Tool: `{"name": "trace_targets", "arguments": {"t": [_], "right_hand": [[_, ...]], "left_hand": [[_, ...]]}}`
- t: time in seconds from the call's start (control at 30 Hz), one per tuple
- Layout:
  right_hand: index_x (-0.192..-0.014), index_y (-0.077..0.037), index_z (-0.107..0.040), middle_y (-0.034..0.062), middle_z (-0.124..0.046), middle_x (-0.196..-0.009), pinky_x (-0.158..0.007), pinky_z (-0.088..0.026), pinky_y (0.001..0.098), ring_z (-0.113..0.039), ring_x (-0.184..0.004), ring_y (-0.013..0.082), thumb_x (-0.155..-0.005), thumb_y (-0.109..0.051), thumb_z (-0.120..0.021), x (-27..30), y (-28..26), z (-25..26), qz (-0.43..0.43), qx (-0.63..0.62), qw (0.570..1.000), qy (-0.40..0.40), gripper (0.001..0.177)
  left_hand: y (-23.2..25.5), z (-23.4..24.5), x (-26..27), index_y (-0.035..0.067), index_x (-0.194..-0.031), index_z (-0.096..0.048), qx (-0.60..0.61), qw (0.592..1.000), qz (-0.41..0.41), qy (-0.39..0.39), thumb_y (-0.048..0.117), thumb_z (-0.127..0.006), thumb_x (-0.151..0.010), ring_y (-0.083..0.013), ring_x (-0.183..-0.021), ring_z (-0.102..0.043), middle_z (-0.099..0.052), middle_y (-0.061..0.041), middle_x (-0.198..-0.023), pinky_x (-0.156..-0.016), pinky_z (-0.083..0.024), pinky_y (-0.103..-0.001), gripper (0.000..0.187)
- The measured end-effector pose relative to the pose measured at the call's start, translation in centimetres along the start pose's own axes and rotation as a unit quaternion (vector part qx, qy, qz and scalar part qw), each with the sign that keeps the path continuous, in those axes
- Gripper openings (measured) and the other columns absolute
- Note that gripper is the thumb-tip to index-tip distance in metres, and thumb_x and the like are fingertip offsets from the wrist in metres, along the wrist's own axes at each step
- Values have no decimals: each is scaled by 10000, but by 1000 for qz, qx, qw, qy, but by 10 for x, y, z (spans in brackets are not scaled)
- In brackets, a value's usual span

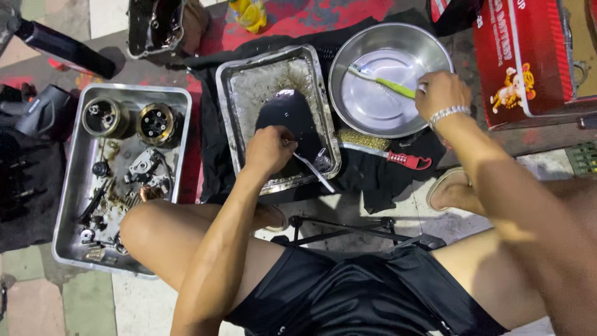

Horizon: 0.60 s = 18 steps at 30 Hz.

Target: The person pours dark liquid from a metal bowl into a tray, wipes the bowl with a cloth, then pours a clear liquid into the bowl. They use a toothbrush to scrub small metal springs and parts in the bowl.

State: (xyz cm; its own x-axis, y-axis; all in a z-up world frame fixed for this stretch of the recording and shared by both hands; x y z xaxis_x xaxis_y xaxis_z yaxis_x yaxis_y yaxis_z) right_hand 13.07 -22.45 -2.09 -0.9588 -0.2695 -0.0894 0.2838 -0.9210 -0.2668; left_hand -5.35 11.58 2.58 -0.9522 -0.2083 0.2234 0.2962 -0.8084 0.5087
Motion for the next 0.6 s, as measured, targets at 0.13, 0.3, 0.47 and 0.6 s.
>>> {"name": "trace_targets", "arguments": {"t": [0.13, 0.3, 0.47, 0.6], "right_hand": [[-1102, -135, -795, 208, -748, -1037, -840, -563, 494, -717, -955, 403, -781, -162, -744, -27, 21, -45, 33, 37, 998, -23, 327], [-1079, -134, -785, 201, -754, -1031, -890, -548, 501, -715, -998, 395, -836, -166, -729, -15, 26, -68, -3, 58, 995, -86, 251], [-1007, -101, -772, 151, -745, -1062, -867, -541, 499, -685, -1063, 357, -777, -242, -781, 1, 4, -44, 31, 58, 997, -48, 270], [-1077, -113, -765, 149, -734, -1084, -887, -533, 518, -662, -1093, 353, -824, -314, -782, 12, -24, -17, 40, 49, 994, -90, 324]], "left_hand": [[2, 3, -3, 129, -978, -782, -6, 1000, 1, 11, 277, -772, -805, -335, -918, -734, -779, -108, -944, -823, -572, -455, 229], [-2, 0, -7, 132, -993, -783, -61, 998, -5, -1, 286, -779, -806, -360, -946, -711, -756, -132, -967, -831, -559, -481, 243], [4, 0, -11, 121, -1034, -764, -79, 997, 2, -6, 291, -790, -799, -370, -954, -702, -741, -151, -981, -827, -555, -490, 291], [3, 0, -13, 129, -1009, -771, -18, 999, 30, -1, 251, -763, -815, -332, -969, -723, -772, -103, -955, -850, -564, -460, 229]]}}
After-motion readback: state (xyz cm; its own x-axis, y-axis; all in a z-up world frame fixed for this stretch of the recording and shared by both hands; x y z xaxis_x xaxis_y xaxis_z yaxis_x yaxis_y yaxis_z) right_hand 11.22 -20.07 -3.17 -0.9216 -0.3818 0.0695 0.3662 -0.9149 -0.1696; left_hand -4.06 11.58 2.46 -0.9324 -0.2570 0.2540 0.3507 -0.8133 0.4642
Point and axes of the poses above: each hand's wrist, its own x-axis away from the middle knuckle, its own z-axis out of the back of the hand, y = z × x, the point moved 4 cm from there along -x, towards the middle knuckle
